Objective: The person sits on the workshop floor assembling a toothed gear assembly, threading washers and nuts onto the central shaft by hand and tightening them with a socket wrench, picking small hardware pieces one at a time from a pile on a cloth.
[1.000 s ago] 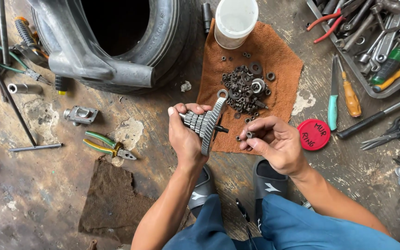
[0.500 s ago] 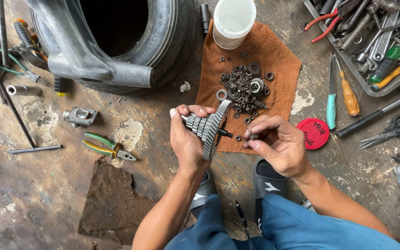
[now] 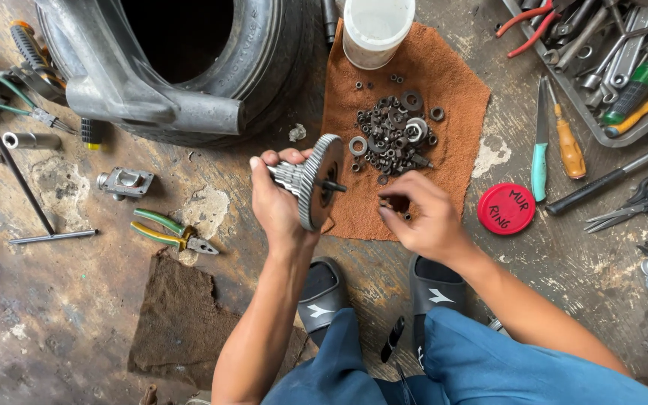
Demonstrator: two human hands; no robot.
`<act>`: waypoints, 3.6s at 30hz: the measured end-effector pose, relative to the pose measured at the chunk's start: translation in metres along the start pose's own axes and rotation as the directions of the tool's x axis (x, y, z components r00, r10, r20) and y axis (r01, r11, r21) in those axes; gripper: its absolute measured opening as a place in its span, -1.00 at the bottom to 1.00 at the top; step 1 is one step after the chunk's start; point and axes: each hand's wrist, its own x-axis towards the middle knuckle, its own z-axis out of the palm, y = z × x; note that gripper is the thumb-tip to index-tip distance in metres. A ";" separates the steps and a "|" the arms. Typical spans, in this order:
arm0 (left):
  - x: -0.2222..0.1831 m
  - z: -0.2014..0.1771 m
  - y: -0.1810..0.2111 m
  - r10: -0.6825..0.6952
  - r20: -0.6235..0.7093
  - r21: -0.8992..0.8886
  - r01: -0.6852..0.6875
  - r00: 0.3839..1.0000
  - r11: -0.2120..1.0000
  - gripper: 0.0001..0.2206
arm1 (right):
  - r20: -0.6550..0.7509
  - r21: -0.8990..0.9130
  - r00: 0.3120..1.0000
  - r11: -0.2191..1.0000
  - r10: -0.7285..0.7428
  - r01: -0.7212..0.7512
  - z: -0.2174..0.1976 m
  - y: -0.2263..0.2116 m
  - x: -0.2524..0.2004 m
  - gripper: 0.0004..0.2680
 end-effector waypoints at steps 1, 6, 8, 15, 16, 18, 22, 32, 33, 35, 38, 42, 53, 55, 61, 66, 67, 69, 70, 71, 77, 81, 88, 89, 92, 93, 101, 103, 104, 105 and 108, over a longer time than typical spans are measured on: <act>0.006 -0.006 0.000 0.002 -0.002 0.000 -0.002 1.000 1.000 -0.75 | 0.002 0.002 1.000 1.000 -0.001 0.001 0.011 0.035 -0.019 -0.84; 0.029 -0.032 -0.004 -0.025 -0.140 0.014 0.027 0.990 1.000 -0.75 | 0.180 -0.561 0.975 0.828 0.130 -0.007 0.045 0.123 -0.072 -0.90; 0.028 -0.031 -0.003 -0.037 -0.180 0.010 0.040 0.983 0.999 -0.76 | 0.178 -0.586 0.968 0.810 0.176 -0.039 0.043 0.112 -0.069 -0.90; 0.042 -0.060 -0.015 -0.126 -0.272 -0.024 0.124 0.954 0.992 -0.76 | 0.223 -0.651 0.943 0.757 0.248 -0.045 0.040 0.127 -0.088 -0.85; 0.045 -0.064 -0.017 -0.129 -0.271 -0.024 0.128 0.954 0.992 -0.76 | 0.221 -0.653 0.942 0.756 0.250 -0.047 0.042 0.129 -0.090 -0.85; 0.050 -0.072 -0.021 -0.126 -0.274 0.020 0.137 0.953 0.990 -0.77 | 0.263 -0.639 0.948 0.769 0.179 0.032 0.045 0.131 -0.095 -0.86; 0.046 -0.066 -0.016 -0.141 -0.282 0.012 0.150 0.949 0.989 -0.75 | 0.278 -0.681 0.951 0.726 0.133 0.097 0.047 0.138 -0.100 -0.89; 0.043 -0.070 -0.022 -0.187 -0.284 -0.024 0.188 0.940 0.982 -0.75 | -0.158 -0.656 0.982 0.733 0.099 -0.179 0.012 0.151 -0.076 -0.96; 0.041 -0.070 -0.023 -0.202 -0.293 -0.039 0.199 0.934 0.979 -0.76 | -0.188 -0.650 0.978 0.734 0.095 -0.196 0.007 0.145 -0.069 -0.96; 0.041 -0.074 -0.026 -0.207 -0.288 -0.041 0.204 0.935 0.978 -0.76 | -0.202 -0.646 0.977 0.740 0.074 -0.190 0.006 0.141 -0.059 -0.96; 0.037 -0.070 -0.026 -0.213 -0.283 -0.037 0.211 0.935 0.977 -0.77 | -0.236 -0.635 0.971 0.751 0.038 -0.184 0.008 0.150 -0.050 -0.93; 0.035 -0.067 -0.026 -0.214 -0.271 -0.039 0.212 0.938 0.977 -0.77 | -0.279 -0.622 0.960 0.756 0.031 -0.205 0.012 0.136 -0.031 -0.86; 0.028 -0.057 -0.026 -0.209 -0.299 -0.053 0.203 0.931 0.978 -0.77 | -0.309 -0.517 0.949 0.827 0.063 -0.223 -0.007 0.204 -0.054 -0.87; 0.029 -0.057 -0.028 -0.212 -0.300 -0.052 0.206 0.930 0.977 -0.77 | -0.301 -0.469 0.951 0.856 0.075 -0.216 -0.009 0.192 -0.052 -0.87; 0.030 -0.057 -0.030 -0.221 -0.289 -0.058 0.213 0.932 0.975 -0.77 | -0.188 -0.551 0.978 0.834 -0.091 -0.028 -0.004 0.171 -0.048 -0.92; 0.029 -0.055 -0.031 -0.227 -0.285 -0.044 0.224 0.931 0.974 -0.77 | -0.114 -0.688 0.991 0.725 -0.070 -0.028 0.011 0.171 -0.051 -0.91; 0.029 -0.058 -0.031 -0.227 -0.287 -0.043 0.224 0.931 0.974 -0.77 | -0.114 -0.687 0.991 0.726 -0.068 -0.029 0.011 0.174 -0.054 -0.91; 0.031 -0.064 -0.033 -0.228 -0.288 -0.027 0.230 0.930 0.973 -0.77 | -0.140 -0.631 0.987 0.775 -0.081 -0.026 0.012 0.180 -0.059 -0.92; 0.031 -0.065 -0.034 -0.228 -0.289 -0.027 0.230 0.930 0.973 -0.77 | -0.139 -0.631 0.987 0.775 -0.080 -0.026 0.010 0.177 -0.061 -0.92; 0.030 -0.066 -0.035 -0.229 -0.287 -0.031 0.230 0.930 0.973 -0.77 | -0.150 -0.609 0.986 0.792 -0.069 -0.037 0.007 0.173 -0.063 -0.91; 0.031 -0.067 -0.037 -0.238 -0.285 -0.048 0.234 0.928 0.971 -0.78 | -0.205 -0.440 0.979 0.893 0.006 -0.098 -0.004 0.153 -0.063 -0.94; 0.029 -0.061 -0.032 -0.255 -0.275 -0.053 0.250 0.927 0.967 -0.77 | -0.255 -0.320 0.965 0.935 0.067 -0.150 -0.005 0.162 -0.069 -0.94; 0.031 -0.067 -0.035 -0.274 -0.278 -0.063 0.268 0.921 0.961 -0.75 | -0.282 -0.356 0.953 0.910 0.114 -0.214 -0.008 0.165 -0.066 -0.89; 0.031 -0.067 -0.036 -0.274 -0.286 -0.077 0.263 0.918 0.962 -0.76 | -0.283 -0.362 0.953 0.908 0.107 -0.209 -0.008 0.173 -0.068 -0.88; 0.031 -0.067 -0.035 -0.275 -0.297 -0.092 0.259 0.915 0.961 -0.76 | -0.269 -0.377 0.960 0.907 0.085 -0.186 -0.008 0.167 -0.062 -0.86; 0.030 -0.067 -0.034 -0.282 -0.301 -0.090 0.267 0.911 0.960 -0.76 | -0.254 -0.386 0.964 0.906 0.077 -0.174 -0.008 0.160 -0.060 -0.84; 0.034 -0.075 -0.039 -0.334 -0.326 -0.129 0.308 0.884 0.943 -0.77 | -0.055 -0.724 0.986 0.687 -0.160 0.071 -0.002 0.174 -0.057 -0.90; 0.034 -0.074 -0.039 -0.333 -0.331 -0.133 0.306 0.883 0.943 -0.76 | -0.021 -0.758 0.982 0.644 -0.186 0.106 0.001 0.180 -0.057 -0.92; 0.034 -0.074 -0.039 -0.334 -0.335 -0.133 0.307 0.881 0.943 -0.77 | -0.005 -0.779 0.980 0.615 -0.197 0.120 0.003 0.182 -0.057 -0.94; 0.035 -0.074 -0.039 -0.333 -0.338 -0.131 0.307 0.880 0.943 -0.77 | 0.011 -0.800 0.978 0.585 -0.208 0.134 0.005 0.185 -0.058 -0.94; 0.031 -0.067 -0.036 -0.334 -0.346 -0.119 0.313 0.877 0.942 -0.78 | 0.026 -0.790 0.978 0.595 -0.206 0.146 0.000 0.187 -0.067 -0.90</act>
